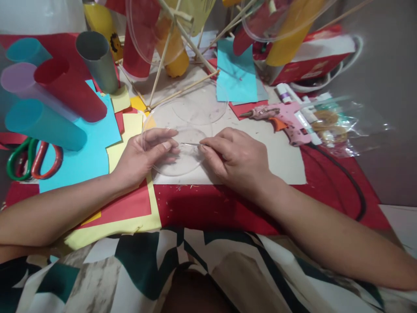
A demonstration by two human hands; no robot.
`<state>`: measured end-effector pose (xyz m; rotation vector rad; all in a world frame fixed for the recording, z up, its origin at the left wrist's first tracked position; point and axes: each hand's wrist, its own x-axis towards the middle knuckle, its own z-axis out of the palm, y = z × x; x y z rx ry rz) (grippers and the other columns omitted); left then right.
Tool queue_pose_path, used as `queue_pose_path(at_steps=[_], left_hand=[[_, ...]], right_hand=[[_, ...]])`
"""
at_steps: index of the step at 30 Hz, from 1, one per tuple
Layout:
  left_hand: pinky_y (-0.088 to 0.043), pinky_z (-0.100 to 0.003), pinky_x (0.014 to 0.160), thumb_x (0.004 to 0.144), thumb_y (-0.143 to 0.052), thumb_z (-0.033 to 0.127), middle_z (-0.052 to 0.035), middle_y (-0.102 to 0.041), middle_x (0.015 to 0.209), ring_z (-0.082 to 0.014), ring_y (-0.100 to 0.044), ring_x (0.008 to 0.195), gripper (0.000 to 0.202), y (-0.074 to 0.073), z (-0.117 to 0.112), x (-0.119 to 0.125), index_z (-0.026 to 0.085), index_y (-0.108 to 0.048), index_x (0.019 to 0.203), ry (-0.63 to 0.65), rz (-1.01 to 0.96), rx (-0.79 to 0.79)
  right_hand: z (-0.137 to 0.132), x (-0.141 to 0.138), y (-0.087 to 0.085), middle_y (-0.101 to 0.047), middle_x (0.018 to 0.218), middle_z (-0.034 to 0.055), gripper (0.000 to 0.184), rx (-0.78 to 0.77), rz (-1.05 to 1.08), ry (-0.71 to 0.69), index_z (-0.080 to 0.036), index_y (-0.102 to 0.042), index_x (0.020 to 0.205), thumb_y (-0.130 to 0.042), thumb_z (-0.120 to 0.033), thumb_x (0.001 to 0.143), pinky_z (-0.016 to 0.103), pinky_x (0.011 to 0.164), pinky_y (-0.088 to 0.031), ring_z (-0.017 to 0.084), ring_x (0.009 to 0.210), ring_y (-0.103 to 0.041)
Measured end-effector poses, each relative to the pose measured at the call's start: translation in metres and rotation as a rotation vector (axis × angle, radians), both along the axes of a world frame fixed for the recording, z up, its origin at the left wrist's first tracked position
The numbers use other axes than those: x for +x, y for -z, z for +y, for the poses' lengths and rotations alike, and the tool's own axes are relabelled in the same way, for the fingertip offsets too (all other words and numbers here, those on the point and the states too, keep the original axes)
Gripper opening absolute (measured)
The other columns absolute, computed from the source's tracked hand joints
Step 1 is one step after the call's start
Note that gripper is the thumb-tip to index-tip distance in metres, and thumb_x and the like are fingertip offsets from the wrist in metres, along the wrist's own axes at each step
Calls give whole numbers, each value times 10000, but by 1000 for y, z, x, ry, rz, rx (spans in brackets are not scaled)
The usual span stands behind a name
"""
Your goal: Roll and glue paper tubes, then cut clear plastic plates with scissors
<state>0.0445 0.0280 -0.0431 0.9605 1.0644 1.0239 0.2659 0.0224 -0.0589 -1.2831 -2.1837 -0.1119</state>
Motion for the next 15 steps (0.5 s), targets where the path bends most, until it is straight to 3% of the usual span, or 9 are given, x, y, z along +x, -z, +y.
queue_pose_path(at_steps=[8, 15], left_hand=[[-644, -296, 746, 735, -888, 294, -29, -764, 867, -176, -754, 804, 317, -2, -2, 3, 164, -774, 1001, -28, 26, 17], [-643, -305, 751, 729, -882, 296, -26, -771, 856, -165, -741, 784, 338, -6, -10, 8, 148, -766, 1010, -83, 52, 28]], right_hand=[[-2, -5, -2, -634, 834, 69, 327, 20, -55, 22, -210, -735, 904, -491, -385, 1032, 329, 647, -368, 198, 777, -551], [-6, -9, -12, -665, 808, 87, 324, 141, -187, -6, -187, -738, 880, -491, -327, 1036, 347, 618, -312, 203, 740, -508]])
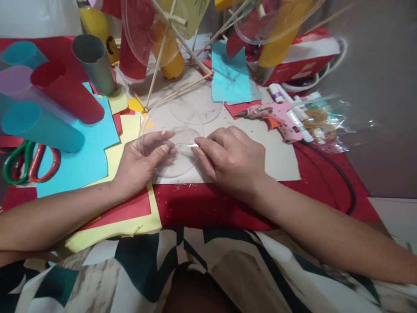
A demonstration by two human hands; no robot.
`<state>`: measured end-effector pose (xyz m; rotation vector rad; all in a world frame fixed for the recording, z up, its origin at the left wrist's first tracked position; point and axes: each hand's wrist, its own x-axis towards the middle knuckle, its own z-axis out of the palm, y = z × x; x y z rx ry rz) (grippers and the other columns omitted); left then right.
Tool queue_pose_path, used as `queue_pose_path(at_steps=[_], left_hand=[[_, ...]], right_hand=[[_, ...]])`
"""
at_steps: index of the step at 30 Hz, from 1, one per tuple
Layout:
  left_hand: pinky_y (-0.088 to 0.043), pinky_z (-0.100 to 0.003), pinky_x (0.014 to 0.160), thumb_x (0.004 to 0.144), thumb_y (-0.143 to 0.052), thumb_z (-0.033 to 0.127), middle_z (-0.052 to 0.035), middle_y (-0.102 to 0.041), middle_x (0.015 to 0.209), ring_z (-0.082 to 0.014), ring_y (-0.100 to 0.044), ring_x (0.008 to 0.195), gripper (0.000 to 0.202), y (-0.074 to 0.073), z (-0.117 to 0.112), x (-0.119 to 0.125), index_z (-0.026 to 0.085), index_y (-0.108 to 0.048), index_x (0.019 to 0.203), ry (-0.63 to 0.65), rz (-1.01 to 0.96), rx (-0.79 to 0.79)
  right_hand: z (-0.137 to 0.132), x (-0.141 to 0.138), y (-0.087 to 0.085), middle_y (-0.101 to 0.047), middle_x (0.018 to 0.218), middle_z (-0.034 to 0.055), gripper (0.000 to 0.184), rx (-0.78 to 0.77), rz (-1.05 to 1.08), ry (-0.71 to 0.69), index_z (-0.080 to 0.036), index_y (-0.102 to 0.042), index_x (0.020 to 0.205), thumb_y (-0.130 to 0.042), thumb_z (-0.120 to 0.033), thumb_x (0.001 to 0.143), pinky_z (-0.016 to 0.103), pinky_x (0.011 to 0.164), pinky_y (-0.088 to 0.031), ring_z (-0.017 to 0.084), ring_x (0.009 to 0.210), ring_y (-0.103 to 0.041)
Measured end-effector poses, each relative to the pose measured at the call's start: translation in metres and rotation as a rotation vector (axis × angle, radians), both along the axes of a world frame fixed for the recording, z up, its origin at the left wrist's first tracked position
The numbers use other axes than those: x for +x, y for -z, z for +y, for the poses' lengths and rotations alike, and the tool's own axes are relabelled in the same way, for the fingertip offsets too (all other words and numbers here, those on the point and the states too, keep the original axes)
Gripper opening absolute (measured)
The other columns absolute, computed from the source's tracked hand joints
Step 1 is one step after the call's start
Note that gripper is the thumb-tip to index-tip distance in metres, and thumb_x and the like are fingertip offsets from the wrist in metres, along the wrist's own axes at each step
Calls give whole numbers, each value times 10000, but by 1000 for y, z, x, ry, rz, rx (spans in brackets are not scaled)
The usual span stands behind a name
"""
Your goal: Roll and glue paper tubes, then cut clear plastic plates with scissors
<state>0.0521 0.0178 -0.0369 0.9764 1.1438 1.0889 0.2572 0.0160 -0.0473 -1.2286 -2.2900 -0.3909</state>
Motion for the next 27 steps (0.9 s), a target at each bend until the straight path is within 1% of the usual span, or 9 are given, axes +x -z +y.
queue_pose_path(at_steps=[3, 6, 8, 10, 14, 17, 20, 24, 27], left_hand=[[-631, -274, 711, 723, -877, 292, -27, -770, 828, -155, -730, 772, 337, 0, -3, 1, 136, -764, 1000, -36, -24, 22], [-625, -263, 698, 717, -870, 285, -25, -765, 806, -144, -720, 744, 337, 0, -4, 1, 128, -758, 993, -64, -44, 33], [-622, -257, 693, 712, -862, 262, -21, -760, 795, -132, -711, 723, 324, 0, -3, 0, 121, -750, 982, -75, -64, 17], [-613, -246, 680, 712, -843, 224, -14, -751, 785, -123, -703, 711, 296, -1, -3, -1, 117, -741, 968, -79, -85, -18], [-593, -230, 685, 765, -760, 131, -16, -735, 793, -109, -693, 719, 205, -1, -2, -2, 99, -728, 965, -48, -100, -95], [-589, -247, 702, 812, -705, 87, -12, -717, 778, -104, -682, 707, 150, 0, -3, -3, 94, -718, 961, -27, -114, -132], [-583, -267, 701, 834, -676, 53, -5, -699, 747, -110, -676, 690, 121, 1, -2, -3, 101, -708, 940, -27, -142, -172], [-566, -263, 683, 845, -657, 29, -7, -698, 736, -111, -666, 669, 131, 2, 1, -2, 102, -701, 944, -26, -169, -187], [-521, -226, 627, 837, -618, -6, 2, -690, 685, -93, -626, 606, 195, 1, 1, -3, 90, -705, 983, -6, -179, -185]], right_hand=[[-1, -3, -11, -676, 793, 95, 308, 66, -142, -22, -162, -739, 893, -487, -273, 1032, 351, 609, -291, 208, 727, -504], [-1, -11, -28, -660, 754, 91, 264, 140, -309, -42, -139, -731, 908, -482, -137, 993, 348, 609, -276, 219, 734, -516], [-1, -17, -39, -639, 719, 89, 260, 193, -393, -94, -125, -726, 888, -481, -73, 957, 349, 609, -264, 227, 731, -519], [0, -23, -48, -630, 702, 92, 265, 237, -453, -163, -116, -726, 868, -480, -55, 945, 351, 609, -251, 233, 725, -518], [4, -29, -55, -645, 717, 105, 280, 260, -548, -304, -124, -718, 816, -479, -44, 937, 351, 610, -226, 247, 732, -512], [7, -31, -57, -644, 704, 111, 292, 249, -605, -388, -136, -698, 757, -484, -33, 928, 351, 606, -204, 248, 711, -498], [8, -36, -64, -664, 725, 129, 281, 164, -671, -403, -125, -710, 782, -491, -25, 926, 350, 599, -190, 249, 715, -508], [7, -52, -78, -693, 782, 165, 264, -108, -814, -268, -98, -740, 883, -492, -20, 929, 344, 587, -183, 271, 763, -561], [5, -68, -88, -703, 839, 186, 292, -277, -883, -189, -89, -739, 917, -457, -18, 943, 341, 581, -186, 300, 828, -603]])
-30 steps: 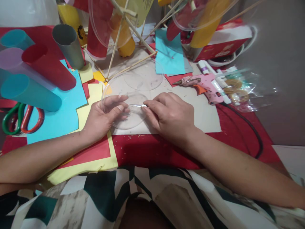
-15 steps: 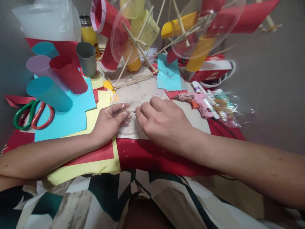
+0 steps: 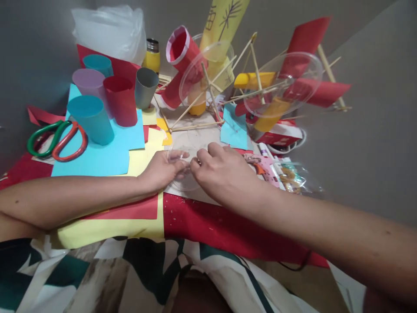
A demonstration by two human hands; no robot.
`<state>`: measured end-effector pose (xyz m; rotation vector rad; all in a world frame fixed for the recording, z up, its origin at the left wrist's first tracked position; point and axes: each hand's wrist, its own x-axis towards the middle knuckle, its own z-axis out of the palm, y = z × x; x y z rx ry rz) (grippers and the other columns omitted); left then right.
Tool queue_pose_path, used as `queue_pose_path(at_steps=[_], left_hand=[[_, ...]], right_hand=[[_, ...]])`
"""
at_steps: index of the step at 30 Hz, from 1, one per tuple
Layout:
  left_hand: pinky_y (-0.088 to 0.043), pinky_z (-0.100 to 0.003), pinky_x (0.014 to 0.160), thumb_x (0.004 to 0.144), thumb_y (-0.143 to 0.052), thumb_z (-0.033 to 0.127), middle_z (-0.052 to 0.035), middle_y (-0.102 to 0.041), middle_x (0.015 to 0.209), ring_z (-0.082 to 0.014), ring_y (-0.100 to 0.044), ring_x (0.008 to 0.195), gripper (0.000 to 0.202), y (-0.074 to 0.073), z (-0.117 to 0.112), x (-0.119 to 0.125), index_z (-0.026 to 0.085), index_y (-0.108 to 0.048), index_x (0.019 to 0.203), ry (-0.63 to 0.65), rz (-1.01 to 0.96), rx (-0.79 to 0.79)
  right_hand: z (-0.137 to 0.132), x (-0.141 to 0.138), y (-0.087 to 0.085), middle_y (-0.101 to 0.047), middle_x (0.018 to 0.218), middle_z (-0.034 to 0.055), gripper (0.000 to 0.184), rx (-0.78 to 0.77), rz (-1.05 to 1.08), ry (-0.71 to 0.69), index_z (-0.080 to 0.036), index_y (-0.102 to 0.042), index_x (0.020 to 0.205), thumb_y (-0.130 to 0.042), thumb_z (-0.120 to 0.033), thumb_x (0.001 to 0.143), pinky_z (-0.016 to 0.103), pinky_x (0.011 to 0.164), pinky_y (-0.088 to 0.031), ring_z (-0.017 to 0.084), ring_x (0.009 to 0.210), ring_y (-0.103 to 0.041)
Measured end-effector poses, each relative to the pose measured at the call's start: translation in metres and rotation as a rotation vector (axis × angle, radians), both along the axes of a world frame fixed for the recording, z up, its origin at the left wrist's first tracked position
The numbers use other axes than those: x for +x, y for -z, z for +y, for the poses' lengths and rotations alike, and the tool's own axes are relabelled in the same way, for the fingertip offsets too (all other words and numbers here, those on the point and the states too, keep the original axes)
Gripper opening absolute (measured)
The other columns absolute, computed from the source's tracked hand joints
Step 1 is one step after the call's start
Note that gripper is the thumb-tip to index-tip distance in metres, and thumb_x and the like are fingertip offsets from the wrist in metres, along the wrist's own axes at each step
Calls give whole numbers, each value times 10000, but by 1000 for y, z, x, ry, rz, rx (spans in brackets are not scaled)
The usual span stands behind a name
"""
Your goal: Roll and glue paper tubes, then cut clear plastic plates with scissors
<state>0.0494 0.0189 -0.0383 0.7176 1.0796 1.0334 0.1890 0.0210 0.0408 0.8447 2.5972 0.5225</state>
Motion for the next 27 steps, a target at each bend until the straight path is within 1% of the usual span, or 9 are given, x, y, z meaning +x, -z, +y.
queue_pose_path(at_steps=[4, 7, 10, 13, 16, 20, 22, 24, 27], left_hand=[[-445, -184, 584, 829, -609, 12, 2, -705, 691, -74, -587, 583, 173, 2, -2, -4, 95, -741, 905, 23, 32, 77], [-445, -181, 595, 846, -627, 65, 3, -717, 710, -76, -598, 603, 131, 4, -2, -6, 106, -752, 845, 42, 16, 130], [-489, -195, 619, 840, -651, 68, -3, -737, 740, -85, -626, 617, 173, 4, -1, -5, 97, -753, 977, 21, 33, 135], [-558, -234, 692, 848, -660, 87, -57, -781, 904, -115, -693, 725, 264, 6, 0, -4, 90, -727, 1103, 15, 102, 215], [-597, -299, 808, 872, -641, 134, -112, -784, 1077, -170, -738, 898, 302, 9, -1, -7, 94, -716, 1162, 15, 264, 449], [-596, -340, 867, 916, -578, 184, -109, -798, 1055, -198, -749, 935, 304, 12, 0, -16, 127, -732, 1172, -5, 599, 868], [-598, -347, 886, 923, -531, 167, -101, -798, 1080, -198, -754, 950, 347, 12, 2, -21, 150, -720, 1213, -9, 719, 1078], [-582, -358, 965, 903, -518, 149, -99, -780, 1173, -203, -744, 1049, 404, 9, 3, -25, 173, -697, 1265, 30, 789, 1208], [-527, -381, 1078, 854, -556, 140, -112, -741, 1282, -230, -695, 1201, 431, 3, 3, -28, 194, -712, 1252, 161, 833, 1186]], right_hand=[[-4, -17, -9, -707, 897, 202, 337, -75, -53, 67, -70, -729, 978, -398, -11, 959, 333, 565, -189, 322, 889, -629], [-6, -20, -15, -712, 947, 193, 343, -124, -69, 75, -80, -718, 1015, -392, 7, 950, 327, 557, -210, 311, 911, -639], [-6, -12, -18, -712, 958, 184, 329, -126, -67, 97, -88, -704, 1030, -410, 22, 931, 325, 565, -246, 300, 920, -651], [-6, 2, -16, -714, 890, 169, 290, -64, -2, 142, -90, -692, 1016, -435, 6, 921, 332, 580, -270, 291, 877, -670], [-5, 15, -9, -717, 829, 152, 257, 4, 105, 219, -101, -681, 985, -441, -29, 930, 339, 581, -276, 286, 830, -690], [-5, 26, 1, -735, 814, 145, 221, -20, 360, 356, -104, -680, 1007, -470, -148, 956, 338, 586, -326, 274, 748, -693], [-5, 29, 9, -732, 792, 113, 235, -157, 634, 445, -111, -673, 1065, -499, -211, 943, 333, 612, -402, 239, 705, -675], [-7, 31, 19, -718, 779, 76, 256, -425, 997, 572, -135, -654, 1098, -529, -276, 923, 315, 613, -484, 203, 691, -662], [-15, 32, 34, -693, 790, 47, 259, -960, 1483, 780, -173, -630, 1008, -625, -393, 872, 260, 504, -538, 167, 669, -643]])
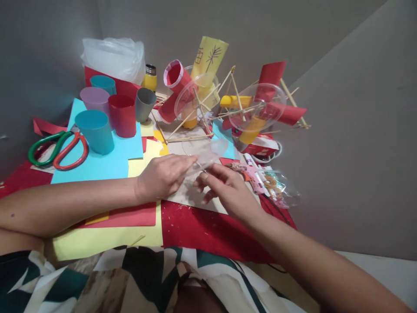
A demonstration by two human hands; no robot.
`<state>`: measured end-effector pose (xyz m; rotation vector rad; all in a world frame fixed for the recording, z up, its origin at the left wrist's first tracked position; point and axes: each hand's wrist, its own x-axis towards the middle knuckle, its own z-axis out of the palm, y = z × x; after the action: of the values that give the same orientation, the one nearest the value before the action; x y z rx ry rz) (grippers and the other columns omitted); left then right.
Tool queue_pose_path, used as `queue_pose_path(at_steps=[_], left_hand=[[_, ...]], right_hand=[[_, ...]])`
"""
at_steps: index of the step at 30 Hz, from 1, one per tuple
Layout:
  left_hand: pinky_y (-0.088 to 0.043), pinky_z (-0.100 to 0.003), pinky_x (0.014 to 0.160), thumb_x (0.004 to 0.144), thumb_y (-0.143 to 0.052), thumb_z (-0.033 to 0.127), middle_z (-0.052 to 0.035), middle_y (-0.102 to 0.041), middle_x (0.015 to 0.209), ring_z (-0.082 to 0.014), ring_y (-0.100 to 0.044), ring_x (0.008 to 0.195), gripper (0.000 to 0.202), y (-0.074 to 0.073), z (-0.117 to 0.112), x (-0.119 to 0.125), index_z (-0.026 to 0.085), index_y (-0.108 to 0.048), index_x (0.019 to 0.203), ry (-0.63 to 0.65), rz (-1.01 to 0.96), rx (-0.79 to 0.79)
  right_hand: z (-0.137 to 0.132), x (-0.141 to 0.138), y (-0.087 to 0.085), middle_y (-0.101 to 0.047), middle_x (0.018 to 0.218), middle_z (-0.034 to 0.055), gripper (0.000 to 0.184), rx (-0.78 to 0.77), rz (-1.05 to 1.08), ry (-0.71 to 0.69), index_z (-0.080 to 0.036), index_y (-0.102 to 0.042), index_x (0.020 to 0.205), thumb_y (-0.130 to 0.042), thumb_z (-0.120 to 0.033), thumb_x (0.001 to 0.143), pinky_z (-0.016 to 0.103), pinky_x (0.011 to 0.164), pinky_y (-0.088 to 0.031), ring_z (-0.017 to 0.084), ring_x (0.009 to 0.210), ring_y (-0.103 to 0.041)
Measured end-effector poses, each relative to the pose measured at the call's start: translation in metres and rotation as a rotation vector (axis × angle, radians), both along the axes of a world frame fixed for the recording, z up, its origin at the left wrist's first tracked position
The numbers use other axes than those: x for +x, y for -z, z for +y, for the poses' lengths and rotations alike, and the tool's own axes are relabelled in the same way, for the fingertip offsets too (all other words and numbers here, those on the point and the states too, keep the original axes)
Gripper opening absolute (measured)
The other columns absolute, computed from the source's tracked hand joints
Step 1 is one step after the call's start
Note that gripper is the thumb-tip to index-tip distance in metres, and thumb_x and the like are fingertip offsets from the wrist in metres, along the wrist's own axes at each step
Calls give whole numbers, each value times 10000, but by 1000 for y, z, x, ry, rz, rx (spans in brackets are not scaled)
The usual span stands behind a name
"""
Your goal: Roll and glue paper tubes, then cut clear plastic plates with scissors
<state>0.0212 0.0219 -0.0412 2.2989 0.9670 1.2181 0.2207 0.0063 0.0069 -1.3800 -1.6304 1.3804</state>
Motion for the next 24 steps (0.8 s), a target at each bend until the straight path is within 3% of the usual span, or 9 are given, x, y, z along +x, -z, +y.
queue_pose_path(at_steps=[3, 6, 9, 11, 13, 16, 18, 20, 24], left_hand=[[-475, -406, 1140, 846, -619, 169, -132, -729, 1299, -258, -653, 1274, 374, -6, -1, -2, 211, -750, 1193, 26, -38, -128], [-438, -420, 1172, 838, -695, 212, -131, -727, 1303, -268, -634, 1301, 347, -6, -1, -5, 233, -762, 1178, 54, -114, -194], [-443, -411, 1169, 854, -678, 204, -127, -718, 1323, -265, -627, 1314, 360, -2, -1, -8, 233, -756, 1204, 89, -96, -104], [-464, -385, 1150, 870, -611, 149, -129, -720, 1319, -248, -644, 1295, 407, 0, -2, -8, 213, -735, 1252, 111, -78, 46], [-497, -356, 1115, 875, -559, 102, -126, -735, 1291, -230, -676, 1249, 451, 0, -5, -6, 190, -711, 1290, 117, -73, 146], [-556, -308, 1019, 921, -545, 124, -98, -765, 1234, -197, -733, 1133, 409, -6, -12, 2, 192, -705, 1292, 32, -117, 67], [-582, -272, 937, 955, -542, 167, -89, -787, 1172, -175, -760, 1032, 372, -10, -15, 7, 185, -705, 1289, -48, -172, -49], [-586, -255, 899, 967, -538, 195, -86, -795, 1141, -166, -766, 988, 362, -12, -15, 8, 182, -706, 1287, -94, -194, -125], [-561, -322, 1005, 922, -525, 180, -84, -773, 1215, -202, -735, 1124, 403, -8, -7, 2, 207, -707, 1280, -8, -89, -41]], right_hand=[[-7, -1, 8, -644, 710, 17, 257, -319, 440, 27, -181, -618, 860, -726, -402, 784, 198, 393, -485, 125, 574, -574], [-8, 1, 10, -581, 624, -13, 241, -550, 646, 14, -178, -619, 796, -748, -376, 747, 149, 342, -405, 85, 495, -470], [-5, 5, 13, -565, 615, -20, 291, -526, 614, -75, -183, -619, 808, -722, -453, 777, 166, 330, -381, 84, 466, -429], [-1, 9, 17, -594, 634, -7, 297, -257, 406, -111, -187, -626, 834, -650, -482, 856, 201, 350, -397, 97, 447, -450], [3, 14, 24, -654, 693, 31, 253, 216, 62, -95, -180, -649, 867, -583, -417, 924, 243, 458, -477, 121, 496, -530], [7, 19, 33, -738, 847, 118, 211, 904, -432, -67, -136, -694, 1002, -541, -270, 947, 321, 699, -556, 186, 716, -658], [7, 19, 35, -753, 895, 153, 258, 1058, -563, -62, -104, -693, 1087, -532, -249, 947, 366, 757, -561, 220, 795, -681], [5, 16, 32, -749, 875, 133, 263, 891, -473, -54, -112, -697, 1082, -538, -275, 950, 348, 721, -564, 205, 763, -674], [1, 11, 16, -653, 699, 19, 272, -48, 177, -116, -153, -695, 985, -588, -392, 913, 222, 413, -460, 115, 504, -543]])
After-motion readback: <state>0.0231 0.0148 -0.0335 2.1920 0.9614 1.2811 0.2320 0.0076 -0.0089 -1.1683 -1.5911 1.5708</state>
